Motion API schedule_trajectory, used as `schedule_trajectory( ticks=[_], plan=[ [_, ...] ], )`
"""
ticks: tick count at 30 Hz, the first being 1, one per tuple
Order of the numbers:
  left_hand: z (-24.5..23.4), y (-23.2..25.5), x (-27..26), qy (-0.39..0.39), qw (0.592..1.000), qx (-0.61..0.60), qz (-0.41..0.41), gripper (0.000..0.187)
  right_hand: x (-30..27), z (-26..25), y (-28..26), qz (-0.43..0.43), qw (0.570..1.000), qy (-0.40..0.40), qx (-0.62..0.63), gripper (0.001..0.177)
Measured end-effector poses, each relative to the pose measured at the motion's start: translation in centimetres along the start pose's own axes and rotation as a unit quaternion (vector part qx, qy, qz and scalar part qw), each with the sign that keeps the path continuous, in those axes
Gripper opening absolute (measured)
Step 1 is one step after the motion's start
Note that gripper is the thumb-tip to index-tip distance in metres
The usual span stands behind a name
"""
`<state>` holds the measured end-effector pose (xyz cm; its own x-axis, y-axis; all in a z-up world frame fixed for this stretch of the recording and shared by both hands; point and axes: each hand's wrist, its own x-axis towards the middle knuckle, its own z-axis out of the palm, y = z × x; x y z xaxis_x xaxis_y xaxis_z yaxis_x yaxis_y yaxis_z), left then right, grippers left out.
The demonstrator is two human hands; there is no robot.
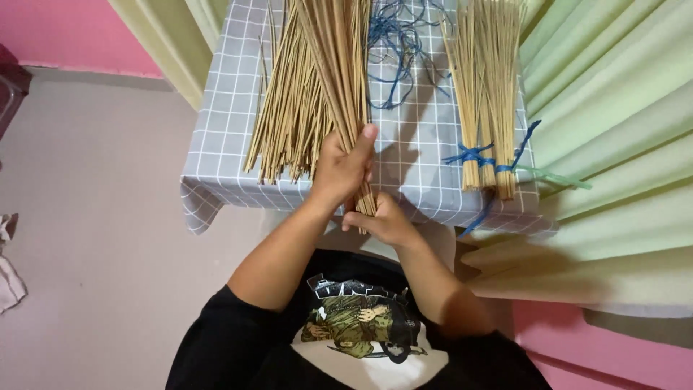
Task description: Gathering and tying bundles of long wooden sticks with blue plastic string.
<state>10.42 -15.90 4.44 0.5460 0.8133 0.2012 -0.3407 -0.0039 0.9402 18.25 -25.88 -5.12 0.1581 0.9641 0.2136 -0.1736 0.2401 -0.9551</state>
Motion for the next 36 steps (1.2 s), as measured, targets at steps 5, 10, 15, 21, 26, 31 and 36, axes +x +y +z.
schedule_trajectory(
  ticks=[5,10,15,21,26,31,36],
  plan=[
    [0.4,0.1,-0.6,0.028,0.999,0.027,-0.024,0.03,0.2,0.4,-0.7,0.016,0.995,0.059,-0.077,0.032],
    [0.0,-0.8,-1.3,0.054,0.993,-0.034,-0.096,0.038,0.3,0.8,-2.4,0.045,0.986,0.058,-0.153,0.031],
    [-1.0,-0.6,-0.8,0.04,0.999,-0.02,0.006,0.042,-0.3,-0.1,-0.9,0.02,0.989,0.034,-0.142,0.015],
    [-1.6,-2.1,-1.3,0.017,0.997,-0.043,-0.061,0.031,0.9,0.7,-0.6,-0.035,0.981,0.057,-0.184,0.003],
    [-1.5,-0.6,-0.9,0.107,0.991,-0.053,-0.064,0.032,0.4,-0.2,0.6,-0.004,0.987,0.076,-0.139,0.015],
    [-2.1,-2.9,-0.3,0.115,0.974,-0.194,-0.001,0.04,0.2,-0.3,-1.0,-0.047,0.967,0.077,-0.236,0.018],
    [-1.3,-0.6,-0.7,0.086,0.978,-0.192,-0.007,0.037,0.5,-0.1,-1.0,-0.015,0.935,0.05,-0.35,0.027]
  ],
)
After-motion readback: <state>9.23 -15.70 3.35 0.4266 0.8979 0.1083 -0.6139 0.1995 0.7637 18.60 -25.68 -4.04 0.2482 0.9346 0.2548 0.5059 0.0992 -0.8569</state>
